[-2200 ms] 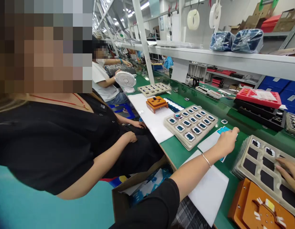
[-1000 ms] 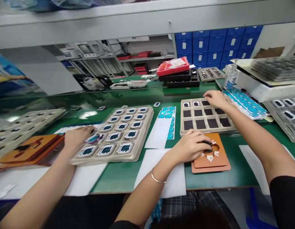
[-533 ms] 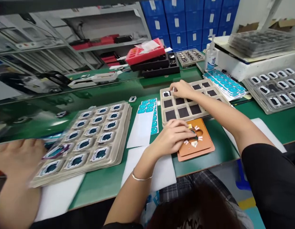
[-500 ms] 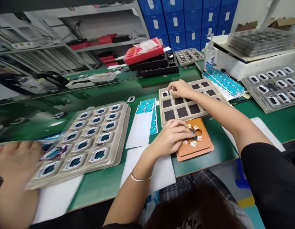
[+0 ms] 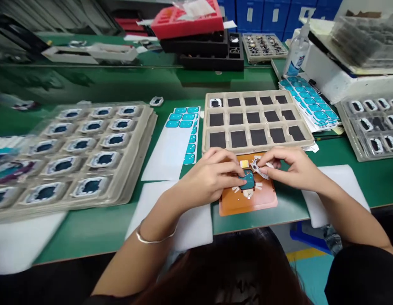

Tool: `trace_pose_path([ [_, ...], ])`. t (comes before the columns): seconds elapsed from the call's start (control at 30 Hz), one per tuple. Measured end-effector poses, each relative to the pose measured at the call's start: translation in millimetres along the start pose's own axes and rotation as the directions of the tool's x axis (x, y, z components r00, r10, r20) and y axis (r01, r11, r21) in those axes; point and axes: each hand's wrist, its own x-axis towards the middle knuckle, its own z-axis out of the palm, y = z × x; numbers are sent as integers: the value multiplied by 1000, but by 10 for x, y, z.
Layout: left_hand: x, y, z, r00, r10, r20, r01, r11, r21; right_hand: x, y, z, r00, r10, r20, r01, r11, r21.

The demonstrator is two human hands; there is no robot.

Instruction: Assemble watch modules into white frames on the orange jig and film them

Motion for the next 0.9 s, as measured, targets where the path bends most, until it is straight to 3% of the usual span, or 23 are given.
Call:
trace_pose_path([
  [0.3,2,45,-28,1000,-11,3,10,1000,23,-32,-93,6,993,-61,104,94,928,-359],
  [0.47,-3,61,-56,999,-19,27,19,1000,23,-50,-77,-129,974,-208,87,225,906,-357],
  [0.6,1,69,-69,999,-23,32,22,999,24,-42,5,-191,966,-214,143,252,898,-361],
  [0.8,22,95,-88,1000,14,-7,-13,998,68,-14,38,-83,932,-341,120,358,823,-441],
  [0.9,16,97,-123,996,-4,-86,17,989,149,2,50,20,896,-435,85,421,774,-473],
])
